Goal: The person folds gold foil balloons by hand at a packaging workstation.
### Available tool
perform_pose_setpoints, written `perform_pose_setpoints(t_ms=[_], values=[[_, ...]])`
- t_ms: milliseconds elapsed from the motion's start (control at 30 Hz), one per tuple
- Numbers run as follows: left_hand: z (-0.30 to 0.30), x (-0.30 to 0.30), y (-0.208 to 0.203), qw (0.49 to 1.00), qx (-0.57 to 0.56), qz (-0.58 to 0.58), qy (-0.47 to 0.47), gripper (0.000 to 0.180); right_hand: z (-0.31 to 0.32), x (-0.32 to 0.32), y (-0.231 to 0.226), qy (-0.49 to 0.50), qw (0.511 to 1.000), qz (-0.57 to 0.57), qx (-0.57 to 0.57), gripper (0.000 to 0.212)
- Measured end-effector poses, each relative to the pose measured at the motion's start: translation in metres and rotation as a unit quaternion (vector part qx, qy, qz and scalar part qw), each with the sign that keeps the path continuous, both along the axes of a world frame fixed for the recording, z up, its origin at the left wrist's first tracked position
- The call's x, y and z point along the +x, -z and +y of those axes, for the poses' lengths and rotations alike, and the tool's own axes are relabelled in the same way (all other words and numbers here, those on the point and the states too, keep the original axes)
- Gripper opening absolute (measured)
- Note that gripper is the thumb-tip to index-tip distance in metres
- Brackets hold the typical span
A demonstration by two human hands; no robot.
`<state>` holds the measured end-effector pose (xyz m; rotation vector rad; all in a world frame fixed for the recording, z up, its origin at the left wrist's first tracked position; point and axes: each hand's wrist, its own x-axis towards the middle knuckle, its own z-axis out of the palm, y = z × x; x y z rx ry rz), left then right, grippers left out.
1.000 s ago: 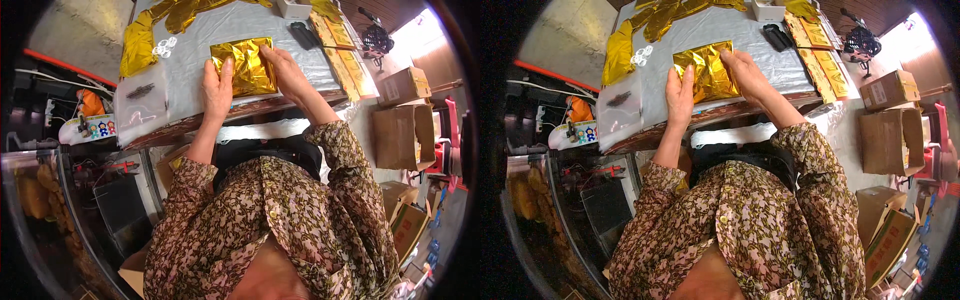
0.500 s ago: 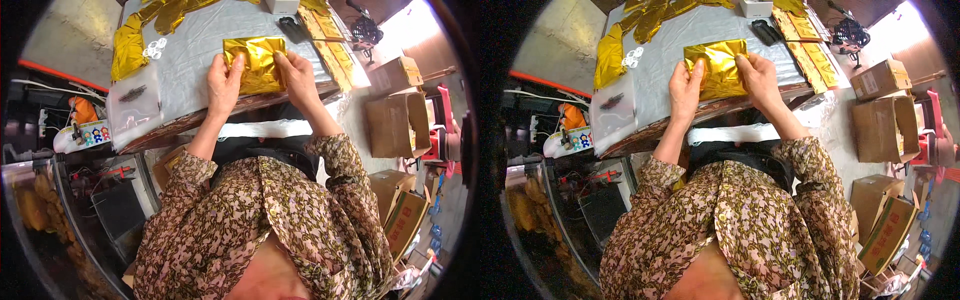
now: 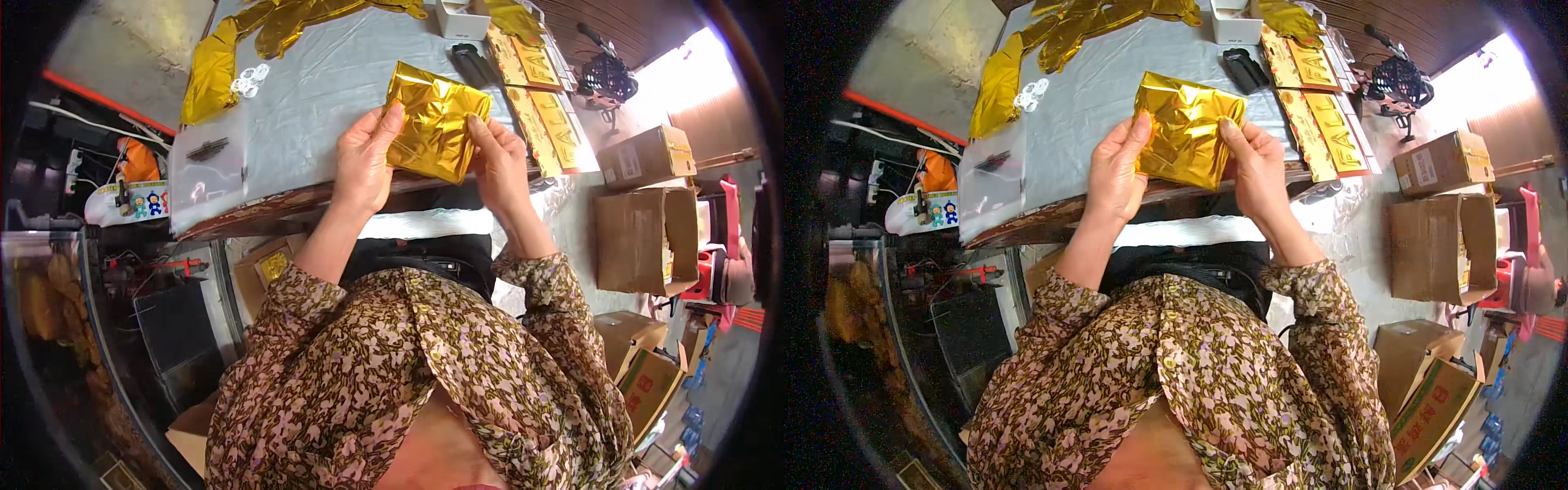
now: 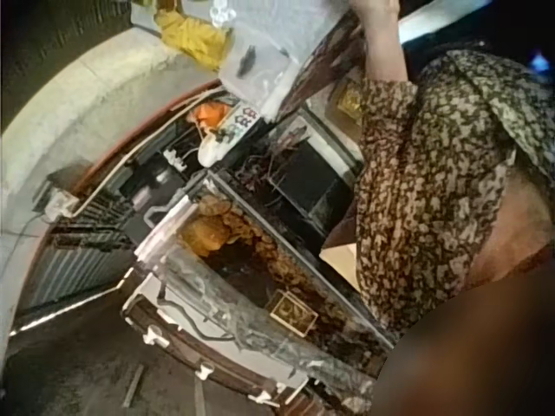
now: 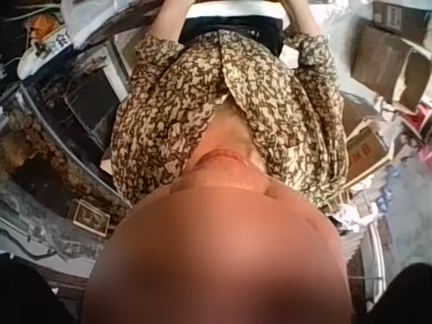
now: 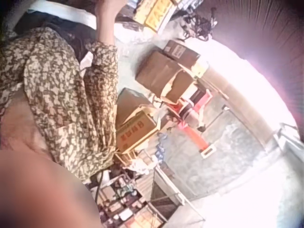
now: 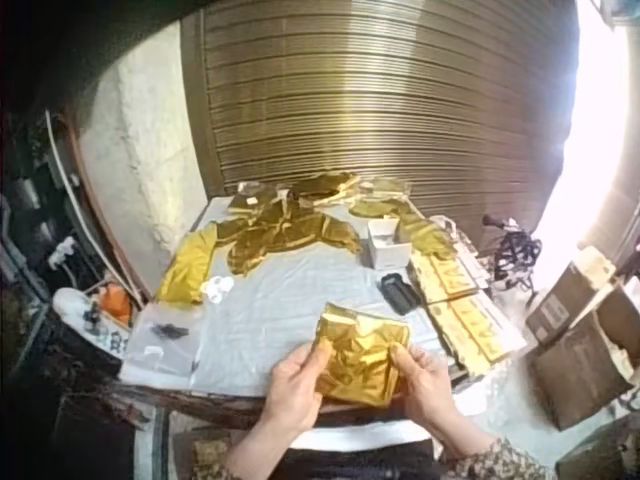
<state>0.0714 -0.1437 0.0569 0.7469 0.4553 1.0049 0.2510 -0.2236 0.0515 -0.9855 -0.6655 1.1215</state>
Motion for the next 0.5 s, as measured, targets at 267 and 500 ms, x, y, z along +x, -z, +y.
perform_pose_setpoints(t_ms=[267,500], values=[[0.011,-0.008,-0.007,0.978,0.040,0.123,0.161,0.028,0.010,0.101,-0.064,-0.281,0.872,-0.395,-0.060,0.056],[0.010,-0.012,-0.028,0.951,0.085,0.229,0.189,0.034,0.028,0.082,-0.049,-0.382,0.873,-0.297,-0.065,0.027]])
